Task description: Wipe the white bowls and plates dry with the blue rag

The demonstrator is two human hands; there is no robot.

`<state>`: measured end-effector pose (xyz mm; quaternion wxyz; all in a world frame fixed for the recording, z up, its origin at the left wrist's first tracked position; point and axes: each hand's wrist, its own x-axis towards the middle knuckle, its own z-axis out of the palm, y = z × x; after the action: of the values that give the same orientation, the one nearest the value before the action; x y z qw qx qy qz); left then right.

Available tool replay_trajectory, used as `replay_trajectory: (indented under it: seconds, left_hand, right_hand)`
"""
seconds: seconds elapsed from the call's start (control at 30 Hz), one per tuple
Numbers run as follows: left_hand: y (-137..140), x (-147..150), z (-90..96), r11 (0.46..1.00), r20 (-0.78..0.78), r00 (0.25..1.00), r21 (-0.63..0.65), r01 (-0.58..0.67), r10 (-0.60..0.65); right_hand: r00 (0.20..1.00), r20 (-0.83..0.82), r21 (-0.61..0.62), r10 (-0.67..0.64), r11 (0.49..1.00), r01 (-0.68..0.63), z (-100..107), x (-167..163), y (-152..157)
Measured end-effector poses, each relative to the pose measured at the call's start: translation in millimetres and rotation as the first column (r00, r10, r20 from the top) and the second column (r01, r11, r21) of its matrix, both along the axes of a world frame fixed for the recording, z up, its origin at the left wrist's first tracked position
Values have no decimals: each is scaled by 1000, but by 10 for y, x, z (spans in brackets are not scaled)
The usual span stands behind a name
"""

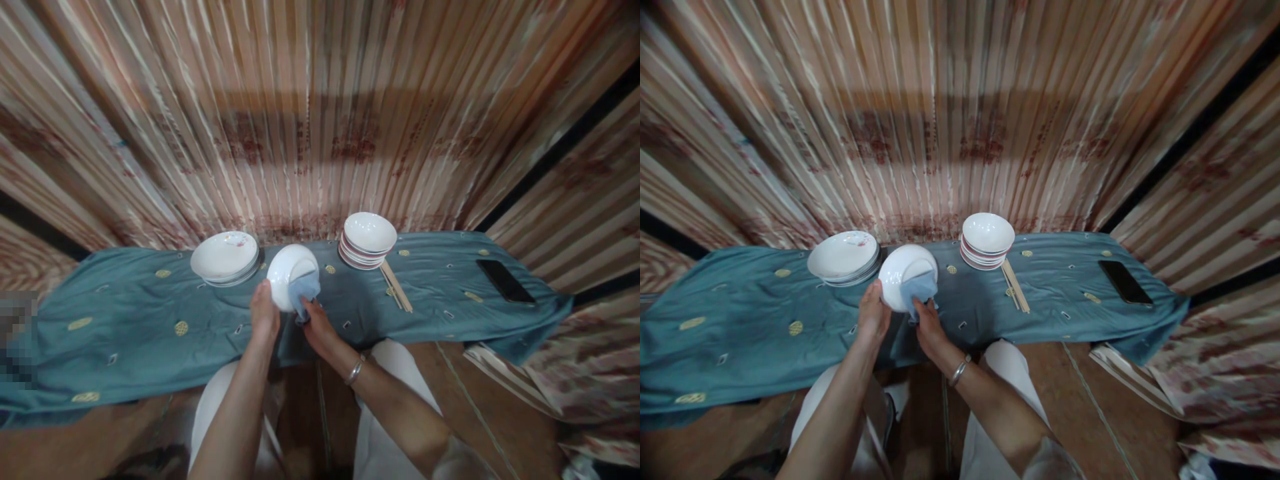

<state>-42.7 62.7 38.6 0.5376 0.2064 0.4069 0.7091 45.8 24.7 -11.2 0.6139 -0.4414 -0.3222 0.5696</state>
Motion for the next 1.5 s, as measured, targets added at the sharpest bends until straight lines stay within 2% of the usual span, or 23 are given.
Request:
replay_trajectory:
  seconds: [0.07, 0.2, 0.3, 0.43, 0.6, 0.7, 0.87, 1.03, 1.13, 1.23, 1.37, 1.43, 1.5]
  left_hand:
    - [-14, 26, 9, 1000, -23, 1000, 8, -6, 7]
    - [-49, 61, 44, 999, -50, 999, 33, 0, 2]
    - [-70, 62, 46, 998, -125, 992, 48, 33, -27]
    - [-114, 38, 21, 995, -311, 949, 67, 80, -55]
    - [-223, 29, 66, 981, -614, 785, 94, 170, -77]
    - [-267, 57, 106, 956, -715, 693, 129, 262, -93]
    - [-282, 89, 61, 920, -776, 621, 159, 359, -108]
    - [-302, 61, -73, 866, -898, 436, 173, 468, -56]
    - [-341, 55, -101, 846, -922, 379, 139, 514, -79]
    - [-392, 54, -70, 865, -896, 433, 140, 483, -97]
    - [-404, -3, -68, 942, -814, 580, 168, 292, -35]
    - [-378, -58, -137, 976, -686, 728, 153, 152, -6]
    - [-352, -114, -235, 1000, -426, 905, 8, 13, -9]
  right_hand:
    - [984, -176, -75, 23, 996, -37, 113, 8, -15]
    - [922, -385, -160, 36, 981, -105, 306, 69, -25]
    - [886, -462, -220, 32, 964, -150, 366, 107, -20]
    - [853, -520, -253, 53, 944, -213, 441, 141, -31]
    - [817, -548, -234, 180, 904, -357, 645, 251, -81]
    - [826, -511, -218, 238, 893, -393, 710, 337, -84]
    - [828, -536, -282, 166, 889, -361, 679, 431, -62]
    - [879, -461, -308, 120, 908, -285, 588, 484, -93]
    - [918, -381, -313, 107, 919, -238, 490, 513, -111]
    - [947, -306, -325, 101, 924, -204, 401, 560, -112]
    - [961, -247, -358, 125, 910, -210, 348, 660, -99]
    - [963, -236, -368, 128, 906, -211, 334, 713, -92]
    - [967, -218, -364, 130, 909, -204, 316, 754, -90]
